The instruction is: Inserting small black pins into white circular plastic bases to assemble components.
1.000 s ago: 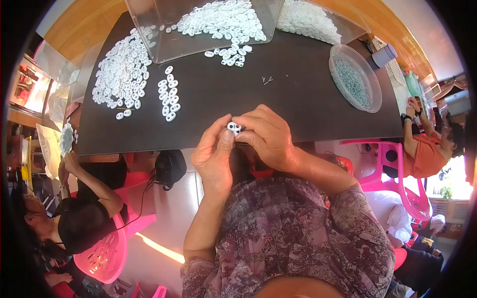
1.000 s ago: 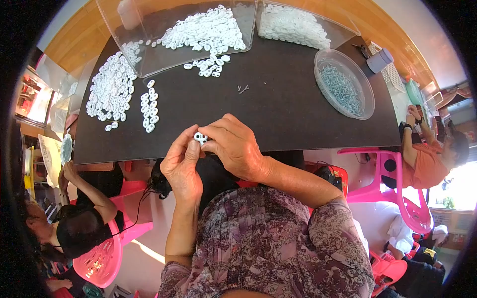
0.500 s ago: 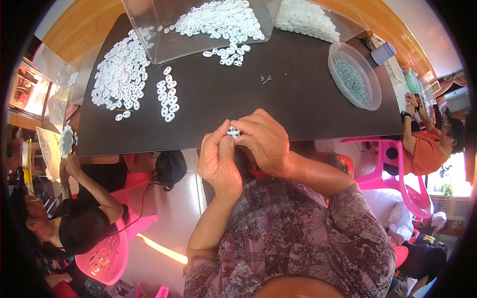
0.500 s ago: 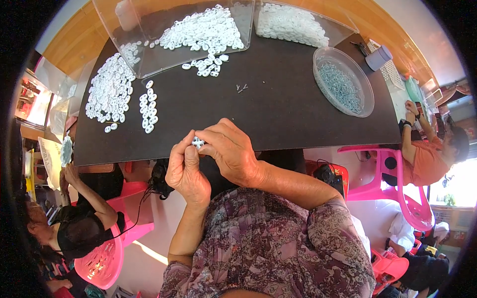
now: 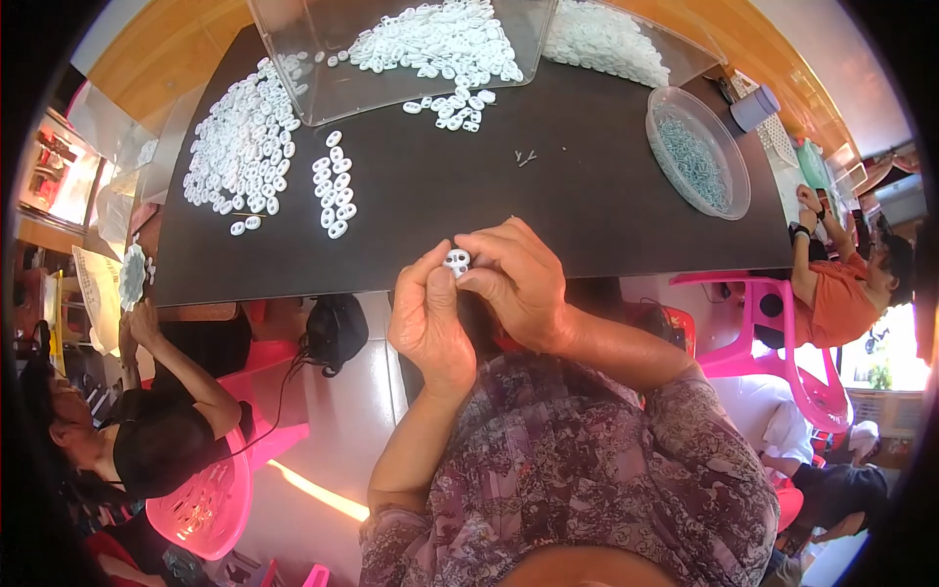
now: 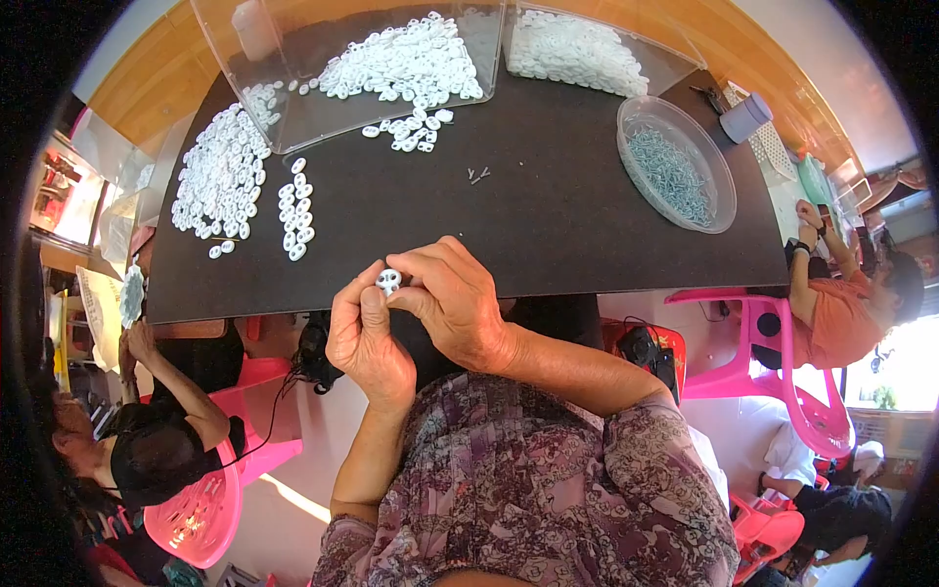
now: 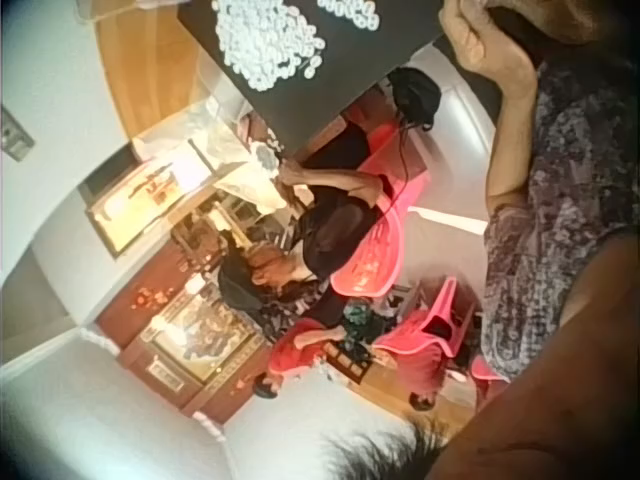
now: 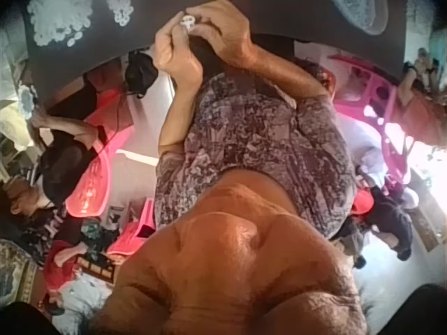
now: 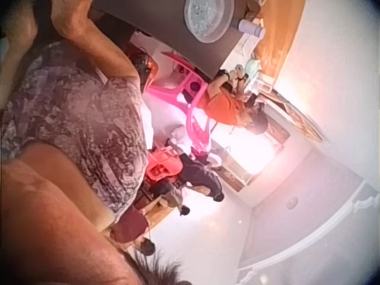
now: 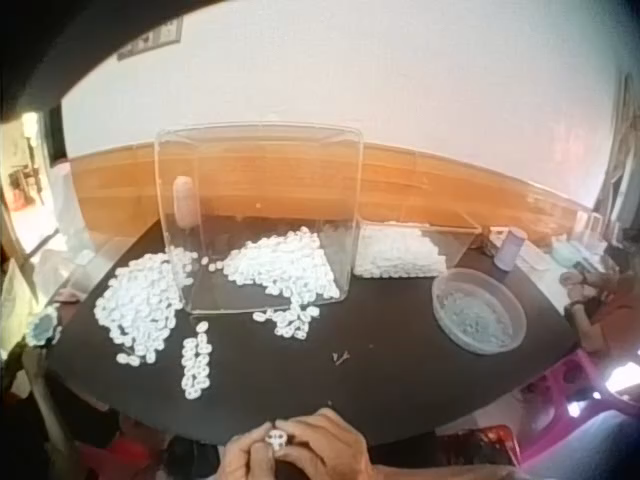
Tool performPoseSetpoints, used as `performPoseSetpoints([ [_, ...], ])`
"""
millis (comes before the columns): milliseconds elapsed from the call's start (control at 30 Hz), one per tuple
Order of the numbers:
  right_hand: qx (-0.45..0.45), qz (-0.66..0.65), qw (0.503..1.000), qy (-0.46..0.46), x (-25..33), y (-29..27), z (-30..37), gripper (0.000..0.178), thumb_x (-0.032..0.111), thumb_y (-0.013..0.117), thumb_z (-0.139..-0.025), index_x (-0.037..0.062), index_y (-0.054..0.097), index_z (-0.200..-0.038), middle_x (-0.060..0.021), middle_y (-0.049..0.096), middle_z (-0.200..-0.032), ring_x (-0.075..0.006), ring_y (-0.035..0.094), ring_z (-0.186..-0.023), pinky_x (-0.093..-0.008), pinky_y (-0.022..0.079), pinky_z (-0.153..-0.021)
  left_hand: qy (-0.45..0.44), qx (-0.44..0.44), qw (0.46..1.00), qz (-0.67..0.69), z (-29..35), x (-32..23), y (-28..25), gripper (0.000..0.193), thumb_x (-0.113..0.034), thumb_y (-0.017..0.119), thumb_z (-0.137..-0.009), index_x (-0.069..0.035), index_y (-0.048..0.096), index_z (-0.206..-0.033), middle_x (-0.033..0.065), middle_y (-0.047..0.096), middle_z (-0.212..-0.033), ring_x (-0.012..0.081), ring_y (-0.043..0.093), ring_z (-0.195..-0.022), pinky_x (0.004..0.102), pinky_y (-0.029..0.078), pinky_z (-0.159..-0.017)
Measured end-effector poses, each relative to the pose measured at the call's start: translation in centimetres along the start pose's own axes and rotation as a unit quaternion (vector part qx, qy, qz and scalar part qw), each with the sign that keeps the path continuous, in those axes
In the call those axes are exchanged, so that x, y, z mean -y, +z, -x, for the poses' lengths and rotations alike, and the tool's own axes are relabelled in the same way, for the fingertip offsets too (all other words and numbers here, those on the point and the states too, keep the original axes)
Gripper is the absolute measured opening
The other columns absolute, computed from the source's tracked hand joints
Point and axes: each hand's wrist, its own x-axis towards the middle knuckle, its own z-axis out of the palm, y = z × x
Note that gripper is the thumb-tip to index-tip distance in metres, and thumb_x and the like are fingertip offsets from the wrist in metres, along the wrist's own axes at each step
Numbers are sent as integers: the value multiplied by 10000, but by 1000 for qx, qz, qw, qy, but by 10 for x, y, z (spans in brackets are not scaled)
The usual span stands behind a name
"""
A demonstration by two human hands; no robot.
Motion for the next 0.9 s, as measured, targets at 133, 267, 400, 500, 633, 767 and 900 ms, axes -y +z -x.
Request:
performPoseSetpoints([
  [133, 12, 5, 1000, -17, -1, 0, 1, 300, -3, 677, -713, -39, 606, -1002, -119, 629, -873, -212, 541, -695, -294, 444, -605, 8, -2, 1000, -3, 1, 1, 0, 209, -100, 536, -924, 63, 596, -1041, 66, 613, -985, 104, 553, -871, 243, 458, -796],
  [267, 5, 10, 999, -33, 2, 2, 0, 316, -16, 669, -714, -43, 594, -1020, -128, 623, -878, -219, 538, -695, -296, 444, -602, -6, -12, 1000, 0, 2, -2, 1, 207, -86, 524, -927, 59, 588, -1061, 63, 595, -982, 107, 545, -882, 245, 448, -805],
  [400, 9, 7, 1000, -28, 6, 4, 0, 311, 0, 676, -716, -14, 578, -1010, -112, 600, -892, -242, 531, -726, -317, 453, -616, -15, -10, 999, 36, 4, -2, 0, 216, -76, 506, -933, 47, 577, -1097, 65, 579, -994, 118, 543, -909, 253, 443, -823],
  [500, 1, 7, 999, -40, 4, 6, 1, 310, 1, 682, -714, -11, 577, -1006, -107, 599, -891, -237, 527, -718, -314, 450, -609, 12, -5, 1000, 7, 6, -2, -3, 216, -74, 503, -934, 43, 576, -1100, 71, 581, -1002, 122, 544, -911, 258, 447, -817],
  [633, -4, 2, 999, -53, 3, 7, 0, 310, 6, 687, -718, -26, 580, -1007, -116, 609, -890, -220, 529, -696, -298, 445, -592, -11, -26, 999, 45, 5, -6, 1, 210, -69, 503, -932, 45, 578, -1092, 67, 581, -991, 119, 539, -912, 259, 443, -818],
  [767, -4, -6, 998, -56, 4, 7, 1, 306, 8, 685, -731, -47, 580, -1014, -131, 617, -885, -213, 537, -690, -286, 443, -588, 9, -13, 1000, 10, 5, -6, -2, 210, -70, 510, -929, 51, 578, -1086, 49, 566, -932, 106, 524, -868, 247, 434, -788],
  [900, -6, -15, 998, -60, 2, 9, 2, 292, -2, 680, -732, -51, 578, -1001, -136, 614, -875, -218, 539, -691, -288, 448, -593, 22, -10, 1000, 12, 6, -6, -2, 207, -78, 512, -930, 56, 580, -1072, 31, 543, -875, 90, 497, -811, 230, 420, -742],
])
